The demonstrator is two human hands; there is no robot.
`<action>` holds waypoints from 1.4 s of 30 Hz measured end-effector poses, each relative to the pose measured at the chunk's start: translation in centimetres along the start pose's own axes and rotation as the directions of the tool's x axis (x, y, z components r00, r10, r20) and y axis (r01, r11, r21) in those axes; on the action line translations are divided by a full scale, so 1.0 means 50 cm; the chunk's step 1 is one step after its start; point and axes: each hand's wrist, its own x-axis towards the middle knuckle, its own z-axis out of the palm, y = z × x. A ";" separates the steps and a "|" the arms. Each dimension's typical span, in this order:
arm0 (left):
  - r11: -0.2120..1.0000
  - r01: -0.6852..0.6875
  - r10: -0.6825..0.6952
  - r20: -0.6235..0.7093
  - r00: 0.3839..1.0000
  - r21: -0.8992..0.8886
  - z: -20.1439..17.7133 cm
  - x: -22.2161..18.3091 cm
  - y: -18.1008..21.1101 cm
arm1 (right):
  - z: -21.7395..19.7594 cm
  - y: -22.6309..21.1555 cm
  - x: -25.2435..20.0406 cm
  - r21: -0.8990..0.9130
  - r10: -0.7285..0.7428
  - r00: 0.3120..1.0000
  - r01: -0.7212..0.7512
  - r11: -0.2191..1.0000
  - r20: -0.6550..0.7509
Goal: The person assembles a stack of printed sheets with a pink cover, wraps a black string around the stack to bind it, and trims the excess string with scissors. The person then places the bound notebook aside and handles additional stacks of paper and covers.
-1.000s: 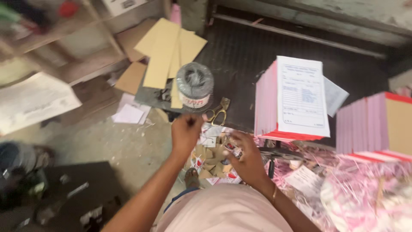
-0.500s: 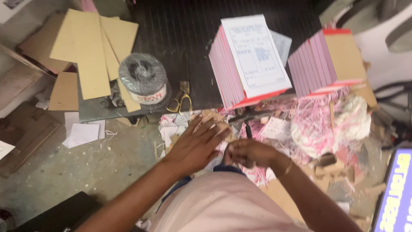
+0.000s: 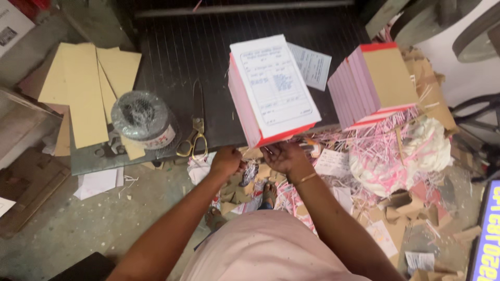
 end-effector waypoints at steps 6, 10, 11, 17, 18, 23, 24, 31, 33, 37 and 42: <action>0.770 0.000 -0.087 -0.105 0.991 -0.638 0.044 -0.011 0.013 | -0.077 -0.092 0.061 0.189 0.050 0.998 -0.058 0.980 0.046; 0.970 -0.170 0.229 -0.405 0.885 0.175 0.007 -0.054 0.102 | -0.078 -0.116 0.098 0.057 -0.033 0.997 0.029 0.998 0.070; 0.857 -0.110 0.347 -0.407 0.845 0.503 0.000 -0.076 0.115 | -0.083 -0.114 0.093 -0.058 -0.121 0.992 0.123 0.991 0.036; 0.693 0.008 0.389 -0.383 0.838 0.721 -0.084 -0.100 0.205 | -0.077 -0.169 0.065 -0.867 -0.542 0.782 0.465 0.180 0.306; 0.687 0.009 0.404 -0.391 0.827 0.727 -0.089 -0.094 0.214 | -0.085 -0.192 0.073 -0.859 -0.558 0.664 0.470 -0.204 0.497; 0.689 -0.133 0.448 -0.274 0.851 0.713 -0.105 -0.081 0.226 | -0.066 -0.307 0.178 -0.492 -0.265 0.415 0.755 -0.434 0.870; 0.649 -0.149 0.442 -0.211 0.872 0.746 -0.108 -0.085 0.223 | -0.043 -0.332 0.198 -0.517 -0.228 0.475 0.668 -0.535 0.850; 0.437 -0.243 0.398 0.056 0.916 0.866 -0.143 -0.071 0.216 | 0.135 -0.447 0.230 -0.518 -0.028 0.695 0.508 -0.689 0.719; 0.467 -0.105 0.360 -0.081 0.929 0.878 -0.150 -0.047 0.231 | 0.158 -0.444 0.225 -0.488 -0.044 0.716 0.428 -0.761 0.697; 0.647 -0.019 0.324 -0.252 0.912 0.762 -0.136 -0.011 0.261 | 0.208 -0.448 0.213 -0.352 0.014 0.543 0.563 -0.747 0.840; 0.649 -0.112 0.313 -0.130 0.941 0.753 -0.118 -0.042 0.245 | 0.287 -0.466 0.157 -0.400 -0.023 0.711 0.369 -0.839 0.703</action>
